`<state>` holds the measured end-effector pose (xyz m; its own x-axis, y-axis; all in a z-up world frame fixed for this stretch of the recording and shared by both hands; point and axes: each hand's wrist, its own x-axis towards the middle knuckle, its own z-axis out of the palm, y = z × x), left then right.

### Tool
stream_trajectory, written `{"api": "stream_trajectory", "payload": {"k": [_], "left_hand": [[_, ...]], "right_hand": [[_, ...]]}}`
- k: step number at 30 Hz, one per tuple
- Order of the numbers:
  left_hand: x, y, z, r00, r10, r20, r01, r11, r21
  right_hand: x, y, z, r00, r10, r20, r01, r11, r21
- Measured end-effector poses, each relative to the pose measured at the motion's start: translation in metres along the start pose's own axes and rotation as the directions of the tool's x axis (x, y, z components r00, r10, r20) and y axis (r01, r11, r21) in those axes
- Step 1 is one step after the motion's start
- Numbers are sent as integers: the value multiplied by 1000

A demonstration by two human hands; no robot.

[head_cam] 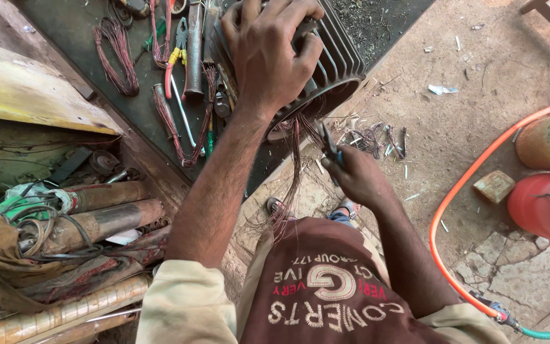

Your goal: The person uses a screwdriver and pliers to pry and cut copper windings from a motor stator. They repeatedly pull and twist the wires, then cut them with pliers, leaving bundles of stripped copper on the workbench.

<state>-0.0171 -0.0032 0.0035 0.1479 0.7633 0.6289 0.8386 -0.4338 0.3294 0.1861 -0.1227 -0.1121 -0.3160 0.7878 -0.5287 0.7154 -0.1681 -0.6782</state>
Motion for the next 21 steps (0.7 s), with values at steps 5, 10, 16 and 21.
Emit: {"api": "stream_trajectory", "payload": {"k": [5,10,16,21], "left_hand": [[-1,-1,4,1000,10,-12,-11,999,-38],[-2,-4,4,998,46,-45,-46,999,-11],[-4,-4,3,1000,17,-9,-17,1000,-22],[-3,-4,0,1000,22,10,-22,999,-25]], "right_hand": [[3,-2,3,981,-135,142,-6,704,710],[27,2,29,872,-445,205,-224,8,974],[43,10,51,879,-430,206,-301,-165,939],[47,15,52,857,-473,207,-334,-202,921]]}}
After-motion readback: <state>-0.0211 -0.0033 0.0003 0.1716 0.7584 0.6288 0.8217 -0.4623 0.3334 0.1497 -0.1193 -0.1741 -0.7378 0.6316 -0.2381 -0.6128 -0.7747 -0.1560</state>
